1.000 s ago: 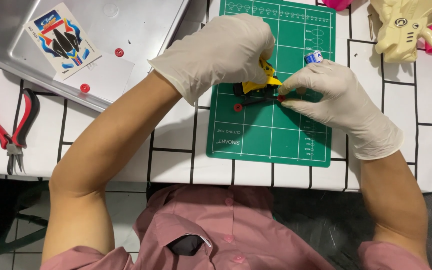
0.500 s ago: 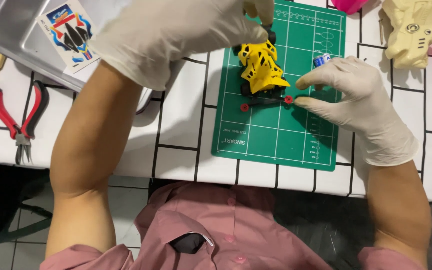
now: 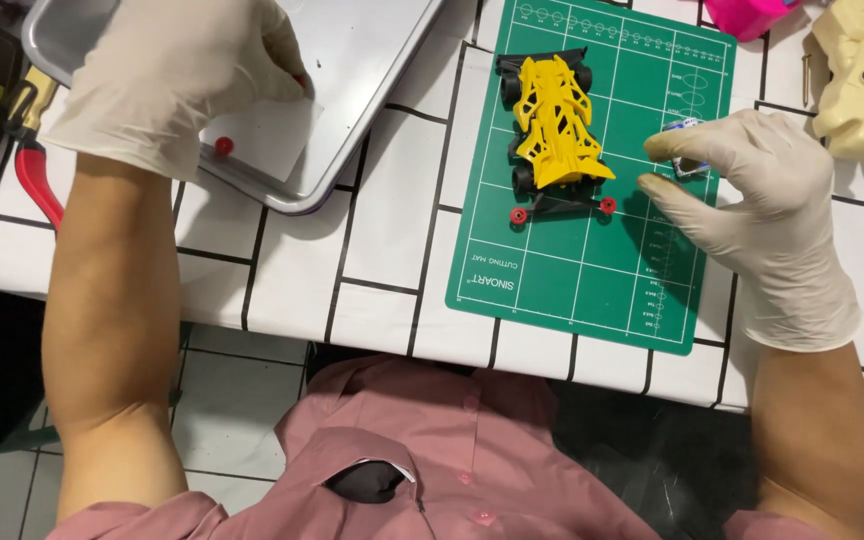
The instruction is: Assembling a Mini 4WD toy car by installing batteries and attaching the body shell to the chassis.
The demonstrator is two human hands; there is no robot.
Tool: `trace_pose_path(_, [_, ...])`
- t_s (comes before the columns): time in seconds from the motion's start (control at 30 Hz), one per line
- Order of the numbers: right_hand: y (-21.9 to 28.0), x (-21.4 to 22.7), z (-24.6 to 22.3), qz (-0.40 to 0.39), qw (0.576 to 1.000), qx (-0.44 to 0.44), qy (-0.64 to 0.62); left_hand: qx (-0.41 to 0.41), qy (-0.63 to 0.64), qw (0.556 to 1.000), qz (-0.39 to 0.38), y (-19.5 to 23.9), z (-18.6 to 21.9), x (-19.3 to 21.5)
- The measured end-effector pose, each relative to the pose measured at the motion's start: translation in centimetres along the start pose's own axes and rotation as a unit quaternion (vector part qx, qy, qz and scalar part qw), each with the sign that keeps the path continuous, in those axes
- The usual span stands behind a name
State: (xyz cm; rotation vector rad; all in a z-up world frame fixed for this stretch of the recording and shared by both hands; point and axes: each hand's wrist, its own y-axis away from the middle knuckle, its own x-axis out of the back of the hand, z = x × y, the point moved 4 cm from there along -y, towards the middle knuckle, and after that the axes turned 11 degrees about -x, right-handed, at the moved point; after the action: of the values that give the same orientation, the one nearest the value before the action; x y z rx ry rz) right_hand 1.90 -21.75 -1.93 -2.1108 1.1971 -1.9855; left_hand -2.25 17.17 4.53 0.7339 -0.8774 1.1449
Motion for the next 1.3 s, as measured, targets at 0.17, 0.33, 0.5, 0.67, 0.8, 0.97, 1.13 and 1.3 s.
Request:
trace_pose_path(0.17, [-0.1, 0.2, 0.2, 0.012, 1.000, -0.005, -0.013, 0.066, -0.011, 0.998, -0.006, 0.7, -1.3, -1.2])
trace_pose_path(0.33, [-0.2, 0.4, 0.2, 0.021, 0.999, -0.011, -0.023, 0.130, -0.025, 0.991, -0.013, 1.1, -2.7, -2.1])
trace_pose_path(0.5, [-0.6, 0.4, -0.1, 0.034, 0.999, -0.028, -0.031, 0.053, -0.037, 0.996, 0.065, 0.3, -2.2, -2.1])
trace_pose_path(0.67, [-2.5, 0.0, -0.2, 0.045, 0.990, -0.062, -0.116, -0.142, 0.242, 0.952, 0.126, -3.9, 2.9, -3.2])
trace_pose_path(0.8, [-5.0, -0.2, -0.1, 0.046, 0.989, -0.073, -0.118, -0.139, 0.290, 0.934, 0.157, -9.1, 4.3, -6.3])
trace_pose_path(0.97, [-8.1, -0.1, -1.2, 0.074, 0.983, -0.034, -0.162, -0.258, 0.271, 0.905, 0.203, -13.1, 5.3, -9.0])
trace_pose_path(1.13, [-9.1, -1.0, -1.0, 0.085, 0.983, -0.016, -0.161, -0.207, 0.337, 0.892, 0.220, -13.1, 5.2, -9.6])
trace_pose_path(1.3, [-9.5, -1.3, -1.1, 0.093, 0.984, 0.020, -0.148, -0.207, 0.339, 0.892, 0.216, -12.6, 5.7, -9.5])
